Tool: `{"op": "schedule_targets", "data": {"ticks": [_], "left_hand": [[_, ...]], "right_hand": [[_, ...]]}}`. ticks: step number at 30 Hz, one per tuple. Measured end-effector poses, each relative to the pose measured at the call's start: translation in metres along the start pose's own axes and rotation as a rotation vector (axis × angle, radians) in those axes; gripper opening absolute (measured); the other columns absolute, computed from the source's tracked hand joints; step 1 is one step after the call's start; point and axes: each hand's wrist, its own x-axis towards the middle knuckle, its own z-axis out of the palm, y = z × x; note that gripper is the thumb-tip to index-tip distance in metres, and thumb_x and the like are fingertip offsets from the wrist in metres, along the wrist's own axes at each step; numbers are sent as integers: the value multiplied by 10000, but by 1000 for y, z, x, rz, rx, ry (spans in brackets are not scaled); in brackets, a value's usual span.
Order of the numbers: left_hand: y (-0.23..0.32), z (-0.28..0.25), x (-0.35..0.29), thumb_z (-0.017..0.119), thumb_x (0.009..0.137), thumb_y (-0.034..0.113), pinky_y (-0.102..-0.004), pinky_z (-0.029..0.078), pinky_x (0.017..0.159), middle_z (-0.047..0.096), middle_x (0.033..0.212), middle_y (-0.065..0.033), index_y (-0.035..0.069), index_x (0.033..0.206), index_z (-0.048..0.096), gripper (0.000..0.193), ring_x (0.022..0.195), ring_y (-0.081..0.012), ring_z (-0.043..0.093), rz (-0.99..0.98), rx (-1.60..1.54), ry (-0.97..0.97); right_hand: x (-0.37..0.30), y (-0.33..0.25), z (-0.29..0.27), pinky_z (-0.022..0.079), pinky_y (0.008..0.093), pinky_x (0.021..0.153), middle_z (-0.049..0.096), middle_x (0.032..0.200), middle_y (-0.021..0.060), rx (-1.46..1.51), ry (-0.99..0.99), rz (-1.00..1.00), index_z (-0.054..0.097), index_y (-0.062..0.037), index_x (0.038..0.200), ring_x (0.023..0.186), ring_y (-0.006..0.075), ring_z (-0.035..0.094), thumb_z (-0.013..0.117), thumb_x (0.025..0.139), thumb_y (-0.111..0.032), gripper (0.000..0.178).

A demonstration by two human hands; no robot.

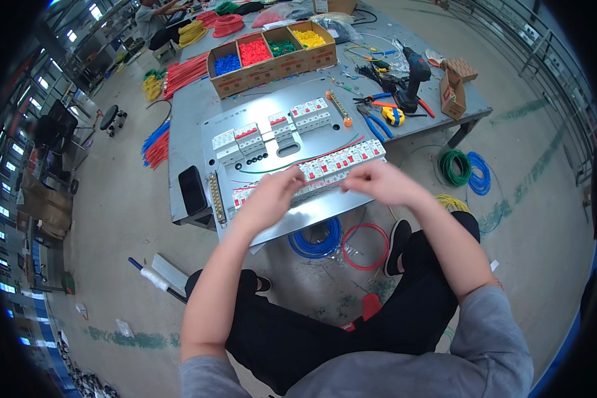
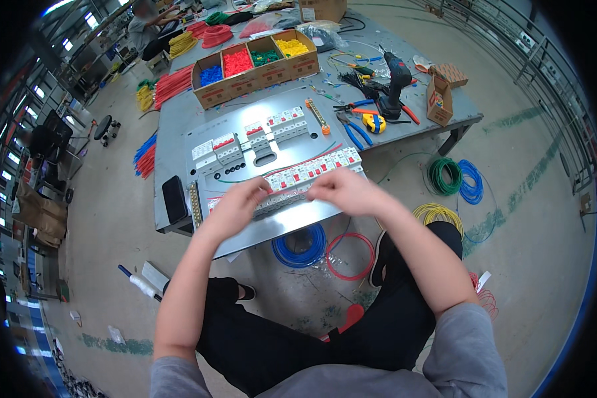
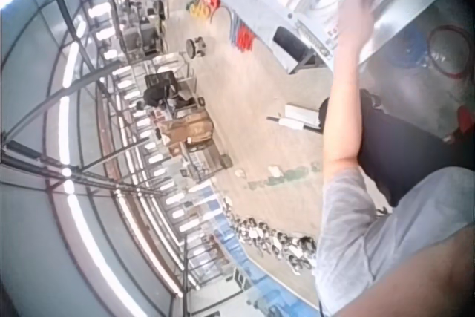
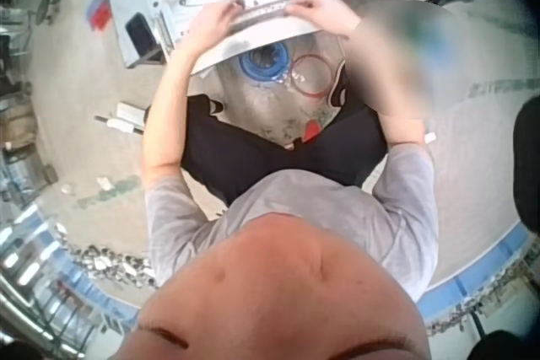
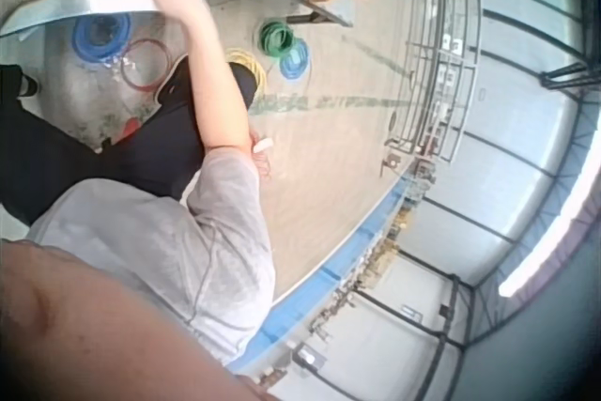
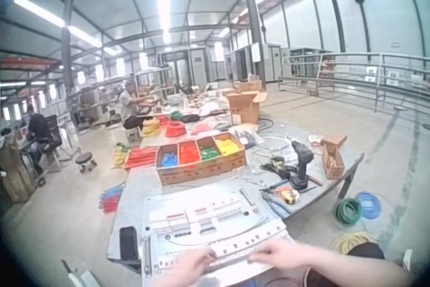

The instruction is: The person sits on a stool and wires an electrical panel mounted on a table. They strip red and green wires with pliers and insert them into terminal blocks on the panel.

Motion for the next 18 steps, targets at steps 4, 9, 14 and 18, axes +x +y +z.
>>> {"op": "schedule_targets", "data": {"ticks": [4, 9, 14, 18], "left_hand": [[-46, -29, 29, 563, 1087, 166, -321, 476, 784, 630, 885, -43, 35, 1072, 614, 141, 851, -135, 563, -33, -178, 187], [-85, -22, 80, 584, 1067, 174, -324, 459, 753, 655, 887, -43, 35, 1051, 624, 146, 809, -140, 557, -188, -241, 268], [-103, 19, 121, 603, 1049, 193, -402, 499, 786, 706, 898, -126, 32, 1052, 659, 171, 837, -245, 648, -275, -217, 304], [-98, 51, 134, 573, 1055, 218, -509, 516, 799, 735, 962, -203, 54, 1063, 655, 183, 912, -410, 697, -341, -131, 418]], "right_hand": [[-8, 10, -83, 508, 298, 748, 718, 840, 6, -51, 159, 91, 798, -24, 1044, 817, 74, 611, 739, 996, -277, 263], [6, 17, -190, 489, 298, 753, 692, 815, -3, -271, 438, 126, 765, -3, 906, 807, 78, 593, 779, 979, -328, 332], [78, 58, -265, 429, 326, 639, 596, 716, -16, -384, 691, -21, 681, -26, 796, 699, 99, 513, 819, 921, -500, 509], [148, 65, -276, 449, 345, 647, 603, 707, 38, -498, 786, -54, 677, -26, 805, 685, 158, 548, 804, 901, -570, 567]]}}
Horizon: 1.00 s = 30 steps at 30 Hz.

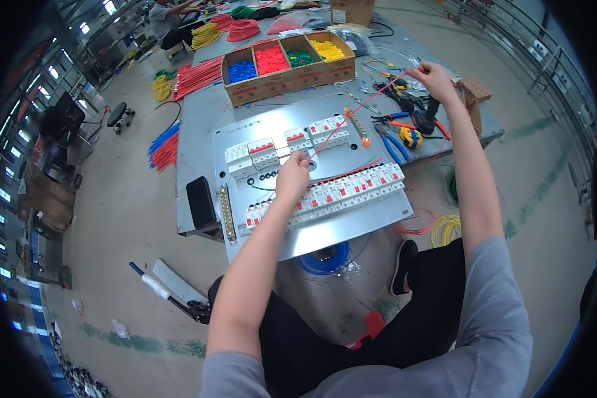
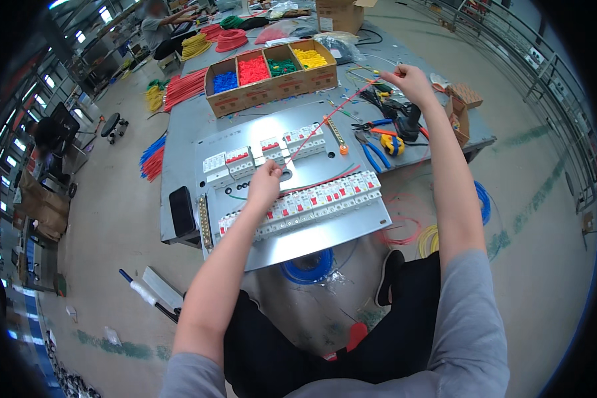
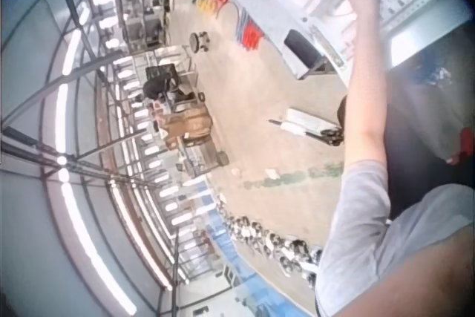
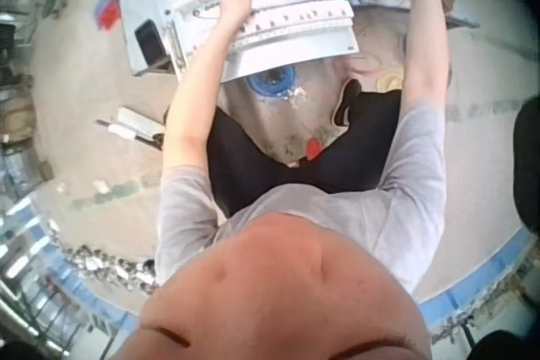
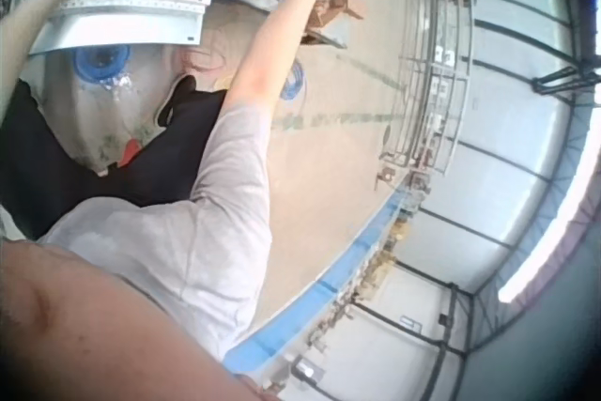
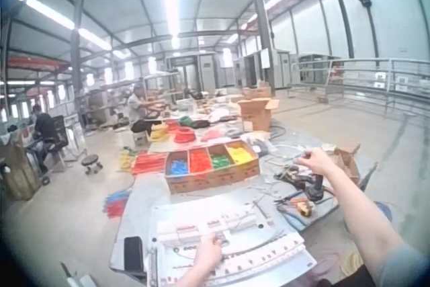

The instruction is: The person sits on a stool and wires an electrical panel mounted on a table. They strip red and green wires with pliers and insert them into terminal blocks on the panel.

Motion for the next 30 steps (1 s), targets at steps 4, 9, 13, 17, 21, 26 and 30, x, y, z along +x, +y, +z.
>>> {"op": "schedule_targets", "data": {"ticks": [4, 9, 13, 17, 21, 26, 30], "left_hand": [[4, -6, -2, 543, 1062, 203, -547, 515, 815, 738, 992, -220, 57, 1084, 642, 178, 961, -444, 694, -85, 134, 96], [5, 6, 12, 555, 1069, 196, -500, 507, 823, 720, 967, -221, 32, 1074, 637, 183, 929, -419, 684, -162, 136, 85], [-6, 3, 17, 520, 1079, 208, -541, 524, 806, 748, 1014, -200, 66, 1100, 637, 186, 992, -426, 703, -218, 203, 111], [-2, 12, 21, 516, 1082, 209, -553, 522, 778, 746, 984, -212, 62, 1090, 635, 189, 952, -444, 704, -155, 220, 119], [16, 15, 19, 521, 1081, 203, -565, 519, 753, 744, 924, -226, 56, 1082, 630, 183, 895, -469, 701, -94, 252, 82], [12, 17, 20, 513, 1085, 212, -581, 519, 748, 736, 909, -249, 56, 1106, 628, 194, 880, -474, 701, 16, 211, 45], [19, 19, 19, 545, 1073, 173, -534, 501, 769, 709, 929, -257, 16, 1081, 611, 170, 888, -496, 657, -29, 222, 42]], "right_hand": [[27, -28, 71, 518, 403, 736, 708, 835, 145, -51, -30, 51, 720, -1, 914, 785, 279, 660, 720, 947, -605, 604], [39, -36, 137, 544, 426, 776, 747, 904, 158, -29, -308, -57, 770, -42, 983, 857, 296, 706, 685, 991, -551, 516], [28, -101, 164, 551, 420, 787, 761, 932, 136, -114, -622, -191, 788, -58, 993, 878, 287, 720, 687, 999, -492, 446], [27, -97, 168, 555, 405, 754, 769, 923, 108, -22, -706, -368, 812, -95, 1046, 890, 265, 728, 719, 984, -373, 299], [26, -81, 181, 395, 402, 1049, 790, 968, 50, -121, -542, -456, 831, -166, 1047, 986, 213, 702, 704, 994, -257, 165], [21, -74, 212, 295, 446, 1084, 795, 1019, 44, -66, -485, -420, 823, -181, 1055, 1031, 233, 697, 668, 1005, -219, 167], [36, -59, 220, 305, 473, 1067, 778, 958, 34, -12, -560, -359, 826, -205, 1077, 1038, 229, 699, 689, 991, -283, 180]]}}
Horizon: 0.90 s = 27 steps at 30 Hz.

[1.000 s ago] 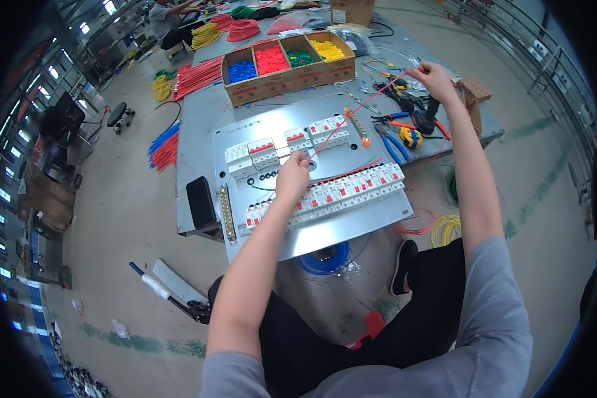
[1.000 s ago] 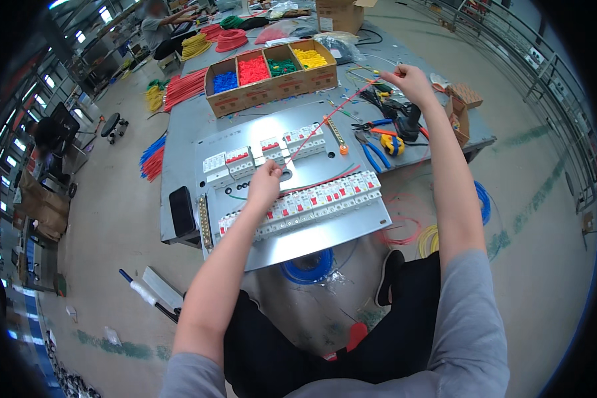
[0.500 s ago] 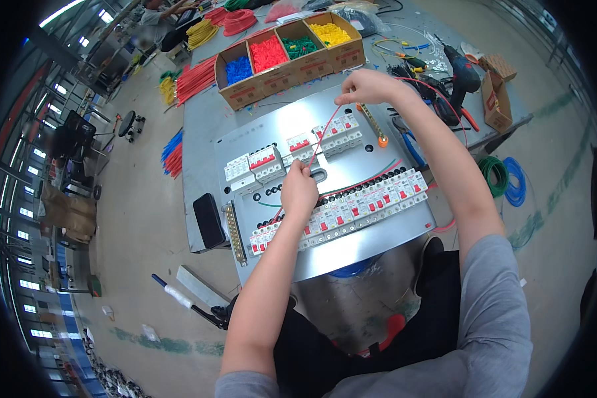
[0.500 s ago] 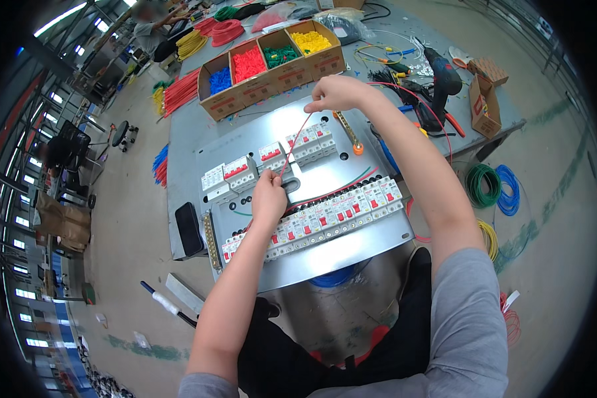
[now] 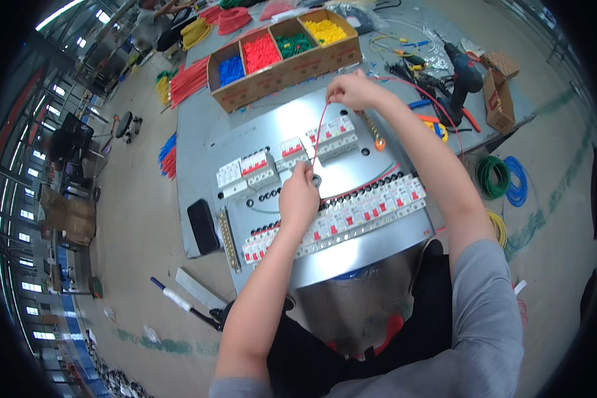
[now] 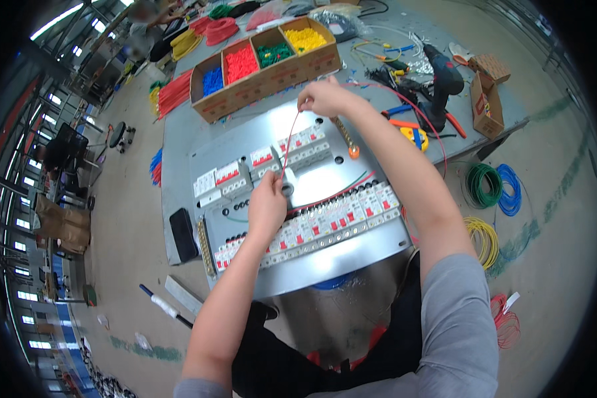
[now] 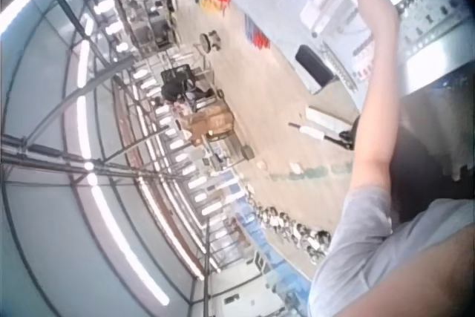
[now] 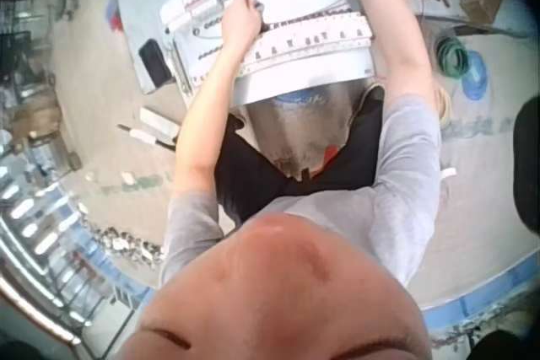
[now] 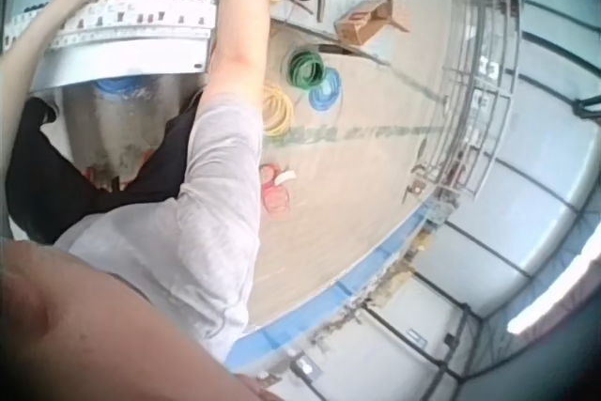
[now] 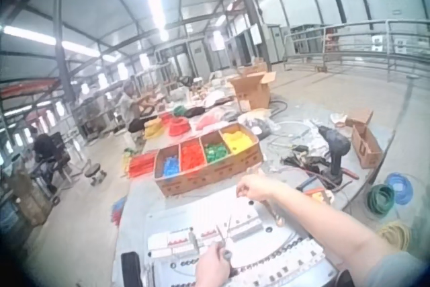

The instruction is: The person sits on a stool and wires an electrical panel mounted on a table. They strip red and green wires with pliers and insert them into terminal blocks on the panel.

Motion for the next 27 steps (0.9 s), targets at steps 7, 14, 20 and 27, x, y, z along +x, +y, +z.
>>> {"op": "schedule_targets", "data": {"ticks": [7, 14, 20, 27], "left_hand": [[3, -4, 0, 537, 1075, 178, -564, 499, 731, 699, 866, -266, 30, 1084, 586, 156, 851, -506, 664, -8, 37, -1], [0, -4, 0, 508, 1080, 194, -607, 509, 719, 712, 833, -281, 49, 1106, 573, 161, 823, -513, 687, 32, 62, -9], [4, -7, 0, 510, 1081, 193, -594, 521, 718, 717, 836, -271, 47, 1099, 568, 158, 821, -505, 693, -4, 74, -42], [7, -5, 3, 490, 1092, 219, -598, 523, 717, 714, 857, -283, 20, 1101, 550, 208, 818, -514, 691, 35, 19, 104]], "right_hand": [[2, 15, 11, 591, 392, 687, 795, 973, 69, 391, -110, 193, 826, -143, 1121, 787, 207, 741, 718, 962, -203, 201], [10, 40, 37, 561, 347, 688, 775, 881, 84, 463, -54, 58, 814, -70, 1110, 722, 175, 706, 720, 964, -184, 208], [10, 45, 36, 570, 364, 862, 803, 976, 119, 483, -77, 78, 817, -55, 1118, 905, 224, 738, 740, 939, -208, 247], [-2, 35, -15, 586, 366, 849, 810, 1014, 143, 362, -3, -3, 827, -63, 1107, 896, 251, 760, 740, 928, -260, 280]]}}
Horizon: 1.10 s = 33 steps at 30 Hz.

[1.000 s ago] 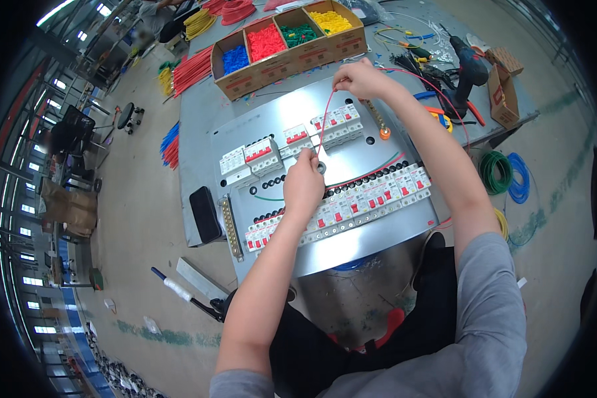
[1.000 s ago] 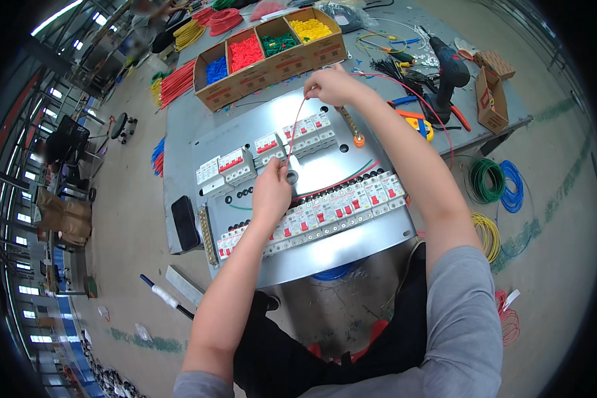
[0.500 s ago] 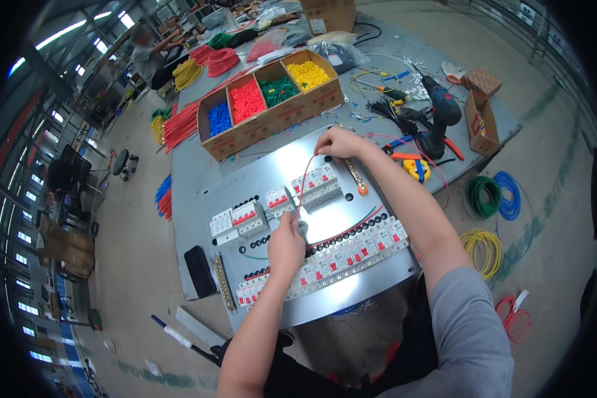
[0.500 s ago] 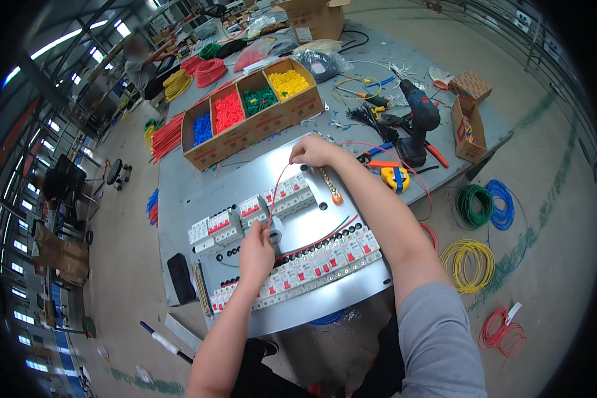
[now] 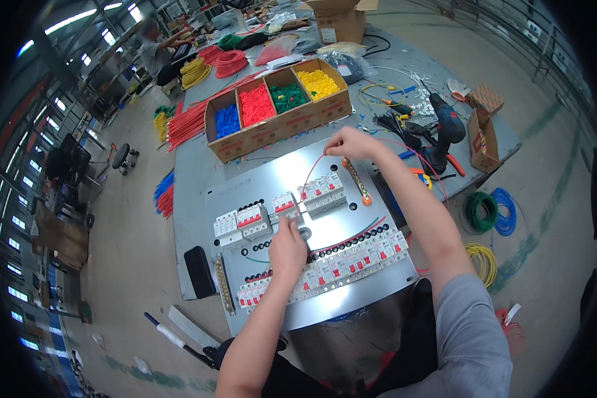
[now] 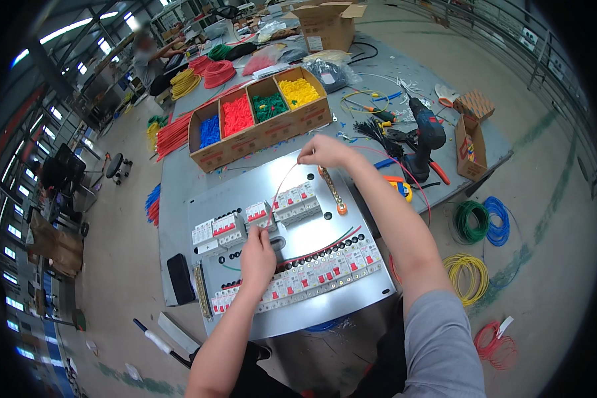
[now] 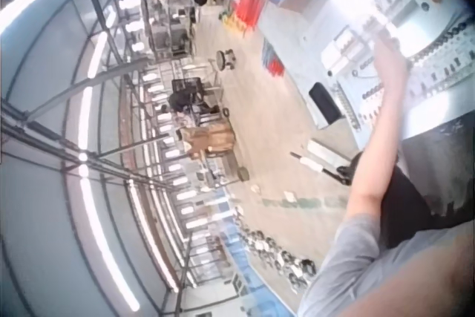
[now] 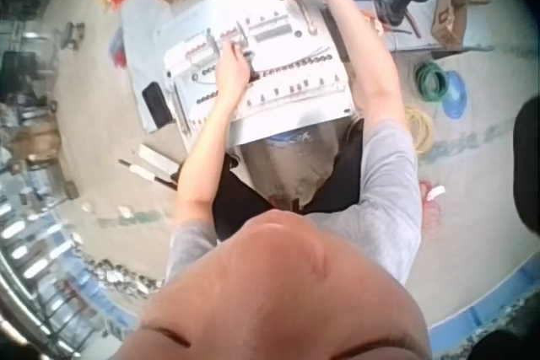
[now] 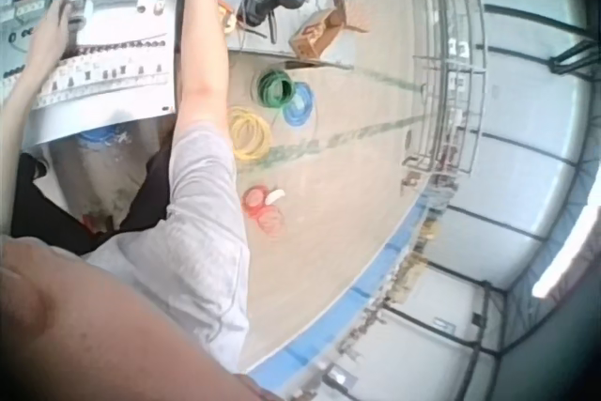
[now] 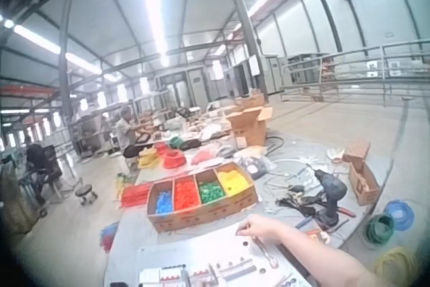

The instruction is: The person sits on a stool and wires an electrical panel mounted on a table. They strip red and green wires with pliers and insert them into terminal blocks on the panel.

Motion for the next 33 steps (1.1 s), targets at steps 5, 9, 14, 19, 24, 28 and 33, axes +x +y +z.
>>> {"op": "schedule_targets", "data": {"ticks": [5, 9, 14, 19, 24, 28, 33], "left_hand": [[0, -20, -6, 582, 1048, 294, -520, 516, 776, 728, 933, -203, 20, 1135, 612, 289, 895, -431, 704, 82, 31, 203], [19, -46, -10, 652, 1002, 300, -520, 474, 808, 690, 1018, -165, 40, 1248, 650, 358, 960, -373, 664, 331, -14, 531], [57, -99, -55, 744, 920, 235, -443, 432, 714, 574, 848, -94, 84, 1195, 690, 317, 793, -307, 580, 622, 13, 559], [61, -139, -118, 791, 868, 146, -407, 396, 643, 545, 800, -49, 105, 1118, 724, 262, 718, -263, 549, 854, 9, 520], [46, -142, -163, 801, 855, 107, -400, 404, 618, 575, 768, -47, 83, 1027, 731, 186, 689, -254, 560, 971, -28, 352], [26, -146, -196, 783, 866, 133, -388, 428, 633, 541, 756, -32, 114, 971, 712, 128, 710, -234, 571, 951, 0, 234], [21, -149, -218, 775, 888, 71, -417, 421, 612, 572, 703, -75, 53, 920, 715, 71, 653, -273, 573, 784, -130, 279]], "right_hand": [[-32, -125, -34, 590, 365, 842, 808, 959, 147, -146, -68, -22, 829, -42, 1066, 856, 269, 764, 734, 903, -238, 272], [-83, -205, -33, 591, 368, 791, 801, 902, 136, -257, -14, -63, 831, -45, 1056, 793, 269, 754, 731, 886, -220, 263], [-159, -284, -26, 574, 375, 695, 770, 825, 140, -135, -6, -99, 829, -45, 1031, 720, 277, 729, 743, 875, -209, 242], [-224, -334, 20, 524, 365, 608, 727, 731, 125, -41, 48, -220, 817, -20, 1019, 612, 215, 678, 762, 878, -177, 218], [-277, -316, 60, 500, 263, 569, 730, 724, 22, 372, -83, 158, 834, -32, 1073, 591, 72, 624, 757, 949, -205, 226], [-290, -295, 80, 534, 272, 688, 759, 858, 61, 443, -164, 135, 813, -43, 1104, 753, 82, 677, 724, 985, -193, 210], [-241, -138, 17, 579, 389, 863, 781, 1058, 127, -80, 300, 377, 745, -21, 1193, 995, 251, 741, 662, 1027, -344, 372]]}}
